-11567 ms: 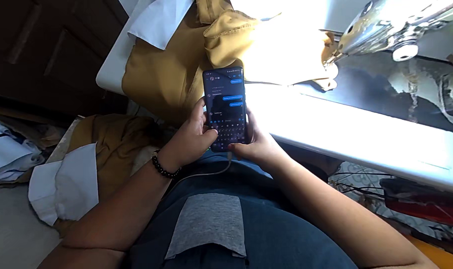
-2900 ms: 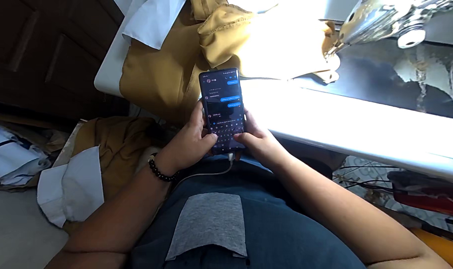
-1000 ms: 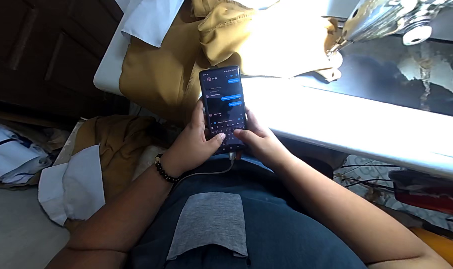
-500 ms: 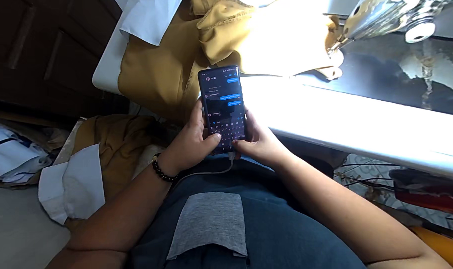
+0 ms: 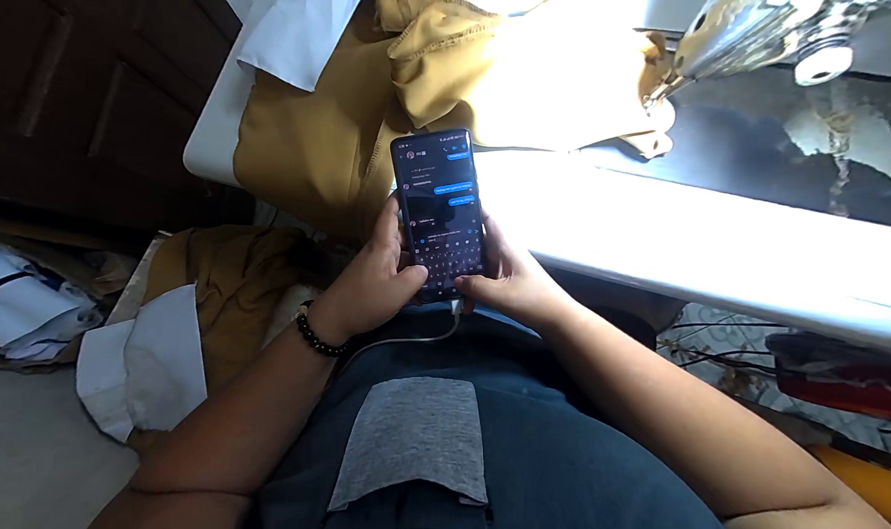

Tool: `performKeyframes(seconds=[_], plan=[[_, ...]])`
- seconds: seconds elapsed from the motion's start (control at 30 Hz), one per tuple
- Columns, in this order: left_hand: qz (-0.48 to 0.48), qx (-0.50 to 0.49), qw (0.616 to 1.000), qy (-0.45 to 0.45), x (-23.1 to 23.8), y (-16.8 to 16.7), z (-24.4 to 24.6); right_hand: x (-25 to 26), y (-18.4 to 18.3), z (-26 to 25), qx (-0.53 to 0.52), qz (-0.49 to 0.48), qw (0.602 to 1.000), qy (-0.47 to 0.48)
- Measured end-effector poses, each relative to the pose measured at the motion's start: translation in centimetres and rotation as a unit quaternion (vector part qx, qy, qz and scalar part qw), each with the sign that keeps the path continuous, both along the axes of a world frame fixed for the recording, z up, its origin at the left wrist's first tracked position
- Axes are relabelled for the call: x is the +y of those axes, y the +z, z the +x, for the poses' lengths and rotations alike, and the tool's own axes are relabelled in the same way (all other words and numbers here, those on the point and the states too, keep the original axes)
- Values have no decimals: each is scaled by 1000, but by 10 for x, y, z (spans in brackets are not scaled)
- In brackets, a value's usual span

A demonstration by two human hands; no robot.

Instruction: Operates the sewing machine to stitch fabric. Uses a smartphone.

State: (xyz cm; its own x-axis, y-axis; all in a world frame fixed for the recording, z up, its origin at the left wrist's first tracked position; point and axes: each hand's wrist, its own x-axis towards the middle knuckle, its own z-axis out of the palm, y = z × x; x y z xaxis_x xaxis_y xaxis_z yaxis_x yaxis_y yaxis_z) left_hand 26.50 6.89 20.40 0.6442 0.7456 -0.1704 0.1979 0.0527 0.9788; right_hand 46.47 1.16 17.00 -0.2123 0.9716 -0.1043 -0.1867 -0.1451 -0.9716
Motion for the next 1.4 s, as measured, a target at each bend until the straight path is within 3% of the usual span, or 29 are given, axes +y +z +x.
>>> performKeyframes(seconds=[0.57,0.83,1.07,1.4], plan=[[5,10,1000,1,-1,3,1,0,-2,-5,-16,10,999,-43],[2,5,1000,-1,0,1,-1,0,2,-2,-40,3,999,-15],[15,-10,1000,6,-1,-5,1,-2,-3,-1,20,26,999,-23],[4,1,1000,1,-1,-1,0,-2,0,0,-10,21,1000,-9]])
